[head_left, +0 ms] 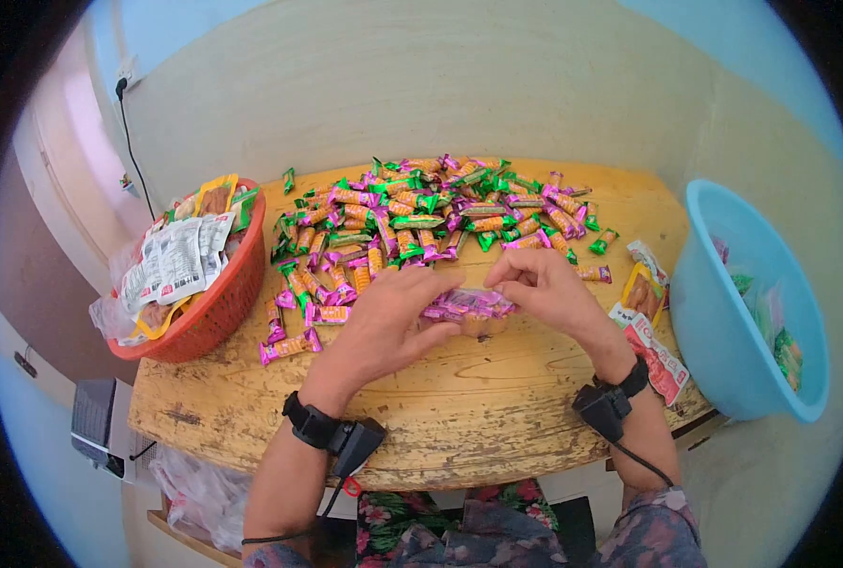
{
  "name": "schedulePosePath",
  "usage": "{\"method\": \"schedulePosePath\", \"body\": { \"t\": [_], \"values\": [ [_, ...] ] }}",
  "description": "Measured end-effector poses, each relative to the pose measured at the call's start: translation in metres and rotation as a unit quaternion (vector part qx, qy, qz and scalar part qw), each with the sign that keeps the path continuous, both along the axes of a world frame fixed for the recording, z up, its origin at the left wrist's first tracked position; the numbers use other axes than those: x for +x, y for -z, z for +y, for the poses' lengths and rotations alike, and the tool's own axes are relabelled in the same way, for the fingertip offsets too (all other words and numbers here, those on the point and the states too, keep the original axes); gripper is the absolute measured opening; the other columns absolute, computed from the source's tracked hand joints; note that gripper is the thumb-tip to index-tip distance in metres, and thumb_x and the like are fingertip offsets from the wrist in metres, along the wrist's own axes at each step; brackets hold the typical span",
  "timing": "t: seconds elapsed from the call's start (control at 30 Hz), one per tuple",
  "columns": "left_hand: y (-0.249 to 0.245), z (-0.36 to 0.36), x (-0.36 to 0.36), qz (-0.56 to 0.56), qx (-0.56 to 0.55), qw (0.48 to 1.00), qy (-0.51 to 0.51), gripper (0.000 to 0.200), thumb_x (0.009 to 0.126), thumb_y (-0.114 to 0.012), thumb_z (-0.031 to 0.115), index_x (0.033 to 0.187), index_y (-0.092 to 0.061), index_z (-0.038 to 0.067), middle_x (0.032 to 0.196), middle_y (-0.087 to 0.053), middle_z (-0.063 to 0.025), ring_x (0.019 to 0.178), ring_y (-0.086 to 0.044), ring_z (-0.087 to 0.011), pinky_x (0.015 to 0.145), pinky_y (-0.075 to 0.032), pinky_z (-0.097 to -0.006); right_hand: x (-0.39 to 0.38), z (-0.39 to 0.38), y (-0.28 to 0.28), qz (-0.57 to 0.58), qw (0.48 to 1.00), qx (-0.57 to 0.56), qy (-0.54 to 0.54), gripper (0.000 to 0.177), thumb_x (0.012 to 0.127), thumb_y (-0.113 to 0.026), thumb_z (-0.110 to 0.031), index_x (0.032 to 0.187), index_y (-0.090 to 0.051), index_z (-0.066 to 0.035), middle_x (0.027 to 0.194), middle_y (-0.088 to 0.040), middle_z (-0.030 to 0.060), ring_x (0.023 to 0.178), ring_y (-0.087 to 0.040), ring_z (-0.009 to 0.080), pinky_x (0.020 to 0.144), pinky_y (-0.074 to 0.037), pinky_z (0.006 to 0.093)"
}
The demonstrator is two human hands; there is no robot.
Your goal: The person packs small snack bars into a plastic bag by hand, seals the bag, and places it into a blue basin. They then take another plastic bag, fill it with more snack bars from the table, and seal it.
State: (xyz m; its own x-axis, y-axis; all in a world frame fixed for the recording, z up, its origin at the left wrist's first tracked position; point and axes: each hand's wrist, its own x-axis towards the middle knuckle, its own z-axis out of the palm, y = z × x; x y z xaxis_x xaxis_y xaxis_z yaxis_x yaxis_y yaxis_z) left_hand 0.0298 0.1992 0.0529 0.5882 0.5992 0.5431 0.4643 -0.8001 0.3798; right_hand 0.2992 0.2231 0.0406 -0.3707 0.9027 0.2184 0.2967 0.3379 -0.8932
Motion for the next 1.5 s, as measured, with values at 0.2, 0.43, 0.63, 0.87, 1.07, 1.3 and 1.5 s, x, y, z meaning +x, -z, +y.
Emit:
{"method": "schedulePosePath", "body": {
  "t": [0.2, 0.43, 0.63, 0.87, 1.07, 1.3, 1.5],
  "values": [
    [0.012, 0.006, -0.003, -0.013, -0.045, 0.999, 0.003, 0.058, 0.089, -0.081, 0.026, 0.139, -0.062, 0.004, 0.124, -0.070, -0.0185, 0.111, -0.066, -0.0394, 0.094, -0.053, -0.0478, -0.015, -0.017, -0.026, -0.128, 0.910, 0.389, 0.073, 0.025, 0.092, -0.078, -0.020, 0.110, -0.073, -0.004, 0.100, -0.073, 0.0068, 0.091, -0.070, 0.0246, 0.077, -0.055, 0.0385],
    [0.020, 0.006, -0.003, -0.004, -0.103, 0.994, -0.026, 0.073, 0.089, -0.083, 0.024, 0.153, -0.053, 0.007, 0.149, -0.062, -0.0176, 0.136, -0.061, -0.0297, 0.113, -0.047, -0.0424, -0.025, -0.027, -0.015, -0.255, 0.893, 0.372, 0.002, 0.042, 0.081, -0.083, -0.032, 0.116, -0.072, -0.012, 0.094, -0.070, 0.0107, 0.092, -0.069, 0.0332, 0.077, -0.054, 0.0484],
    [0.005, 0.000, 0.005, -0.019, -0.149, 0.988, 0.021, 0.088, 0.083, -0.089, 0.023, 0.159, -0.047, 0.008, 0.132, -0.071, -0.0173, 0.122, -0.068, -0.0281, 0.105, -0.052, -0.0395, -0.025, -0.038, 0.002, -0.270, 0.865, 0.423, 0.020, 0.049, 0.078, -0.084, -0.026, 0.120, -0.067, -0.009, 0.097, -0.069, 0.0120, 0.096, -0.067, 0.0350, 0.078, -0.054, 0.0491],
    [0.020, 0.004, 0.005, -0.095, -0.202, 0.973, 0.050, 0.123, 0.071, -0.096, 0.023, 0.170, -0.025, 0.015, 0.139, -0.067, -0.0143, 0.130, -0.063, -0.0273, 0.114, -0.045, -0.0439, 0.004, -0.099, -0.028, -0.293, 0.875, 0.372, 0.098, 0.039, 0.087, -0.079, -0.028, 0.116, -0.065, -0.006, 0.102, -0.069, 0.0133, 0.099, -0.067, 0.0359, 0.080, -0.055, 0.0478],
    [0.030, 0.006, 0.004, -0.036, -0.237, 0.970, 0.025, 0.118, 0.074, -0.094, 0.023, 0.170, -0.025, 0.016, 0.129, -0.072, -0.0139, 0.129, -0.064, -0.0266, 0.112, -0.046, -0.0424, 0.074, -0.189, -0.109, -0.285, 0.856, 0.380, 0.203, 0.046, 0.089, -0.083, -0.027, 0.127, -0.068, -0.007, 0.103, -0.070, 0.0137, 0.097, -0.068, 0.0320, 0.079, -0.055, 0.0440],
    [0.028, -0.002, 0.004, -0.051, -0.224, 0.973, 0.022, 0.103, 0.080, -0.089, 0.024, 0.167, -0.035, 0.013, 0.123, -0.075, -0.0148, 0.121, -0.067, -0.0266, 0.109, -0.047, -0.0412, 0.195, -0.244, -0.168, -0.331, 0.801, 0.266, 0.421, 0.041, 0.086, -0.082, -0.034, 0.115, -0.071, -0.006, 0.101, -0.074, 0.0195, 0.088, -0.072, 0.0382, 0.077, -0.055, 0.0452],
    [0.037, 0.007, -0.002, -0.045, -0.220, 0.974, 0.043, 0.094, 0.083, -0.086, 0.026, 0.164, -0.041, 0.012, 0.126, -0.074, -0.0153, 0.122, -0.068, -0.0286, 0.109, -0.049, -0.0409, 0.287, -0.242, -0.146, -0.383, 0.776, 0.130, 0.483, 0.042, 0.084, -0.083, -0.032, 0.110, -0.070, -0.001, 0.102, -0.073, 0.0214, 0.095, -0.071, 0.0396, 0.081, -0.055, 0.0469]
  ]
}}
